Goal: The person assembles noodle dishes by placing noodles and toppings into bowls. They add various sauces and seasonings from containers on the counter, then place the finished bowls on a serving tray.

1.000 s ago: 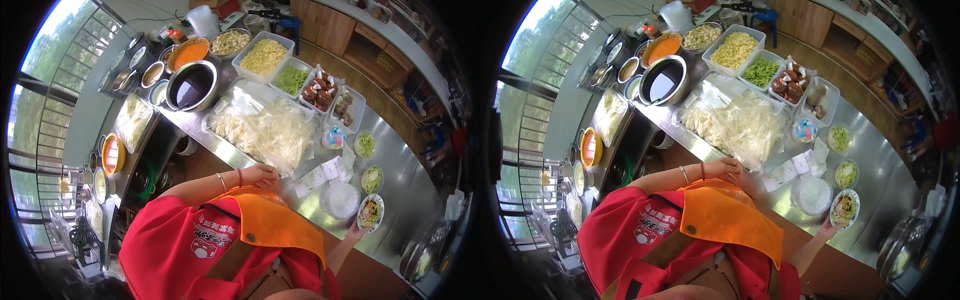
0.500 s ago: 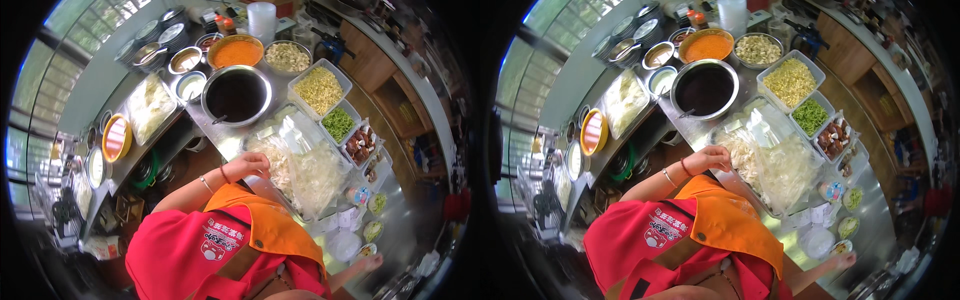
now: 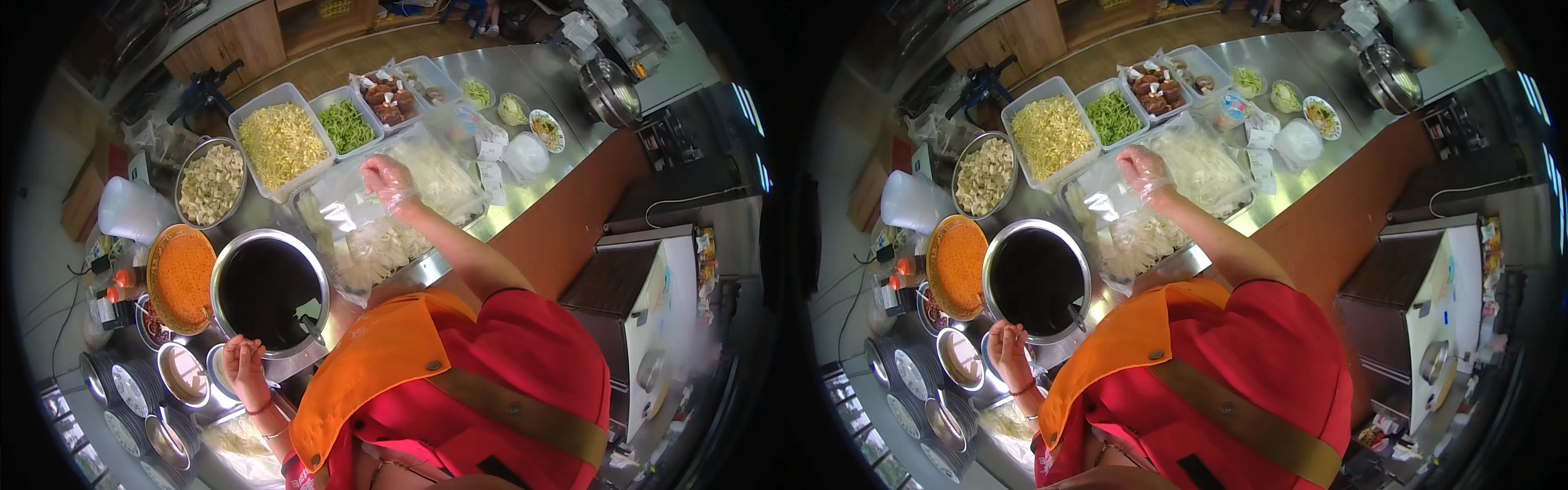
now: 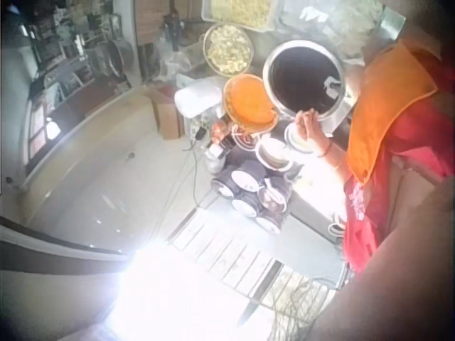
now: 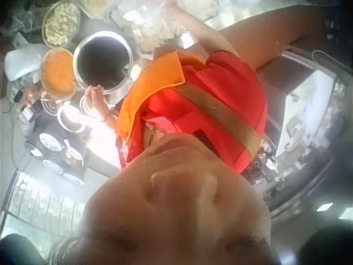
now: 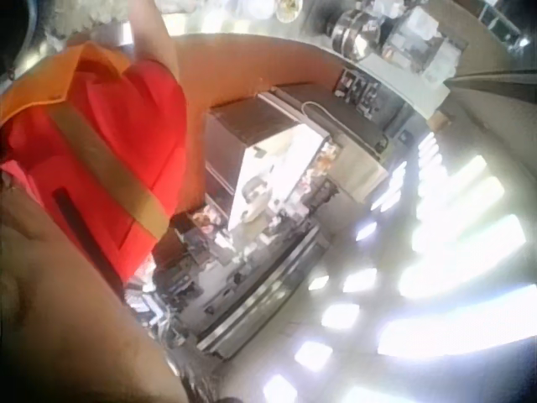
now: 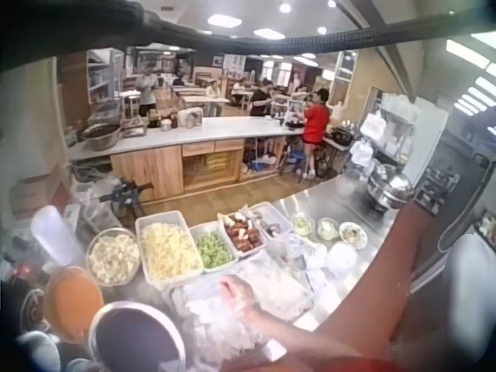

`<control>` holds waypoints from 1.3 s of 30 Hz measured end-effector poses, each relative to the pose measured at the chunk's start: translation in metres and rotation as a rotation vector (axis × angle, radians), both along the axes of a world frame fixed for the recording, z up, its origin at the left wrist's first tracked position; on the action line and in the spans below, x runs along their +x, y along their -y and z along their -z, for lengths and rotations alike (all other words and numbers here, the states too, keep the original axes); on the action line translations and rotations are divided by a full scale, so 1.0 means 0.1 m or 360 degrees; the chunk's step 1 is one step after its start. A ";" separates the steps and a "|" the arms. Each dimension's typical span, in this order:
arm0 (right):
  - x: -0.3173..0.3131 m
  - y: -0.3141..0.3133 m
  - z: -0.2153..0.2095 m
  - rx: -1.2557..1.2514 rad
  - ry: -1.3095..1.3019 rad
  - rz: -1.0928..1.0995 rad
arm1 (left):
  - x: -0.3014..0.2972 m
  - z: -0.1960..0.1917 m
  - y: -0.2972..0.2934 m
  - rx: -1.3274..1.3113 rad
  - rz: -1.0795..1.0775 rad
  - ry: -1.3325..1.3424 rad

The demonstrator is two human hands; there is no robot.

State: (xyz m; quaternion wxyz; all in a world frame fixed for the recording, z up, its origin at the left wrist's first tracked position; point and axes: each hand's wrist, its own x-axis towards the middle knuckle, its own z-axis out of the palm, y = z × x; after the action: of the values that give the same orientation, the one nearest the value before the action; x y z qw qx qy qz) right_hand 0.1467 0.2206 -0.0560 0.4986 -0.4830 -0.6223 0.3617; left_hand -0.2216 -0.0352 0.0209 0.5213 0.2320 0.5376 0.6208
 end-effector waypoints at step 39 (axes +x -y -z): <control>-4.21 -0.82 -1.26 0.1432 0.1256 -0.1312 | -1.24 0.64 1.16 -0.0170 -0.1130 -0.0734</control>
State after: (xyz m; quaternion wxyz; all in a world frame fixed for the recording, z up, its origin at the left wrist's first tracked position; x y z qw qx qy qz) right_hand -0.2744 0.3027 0.0695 0.2106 -0.0519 -0.9758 0.0278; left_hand -0.3461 -0.1515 -0.0436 0.1526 0.1379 0.7179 0.6651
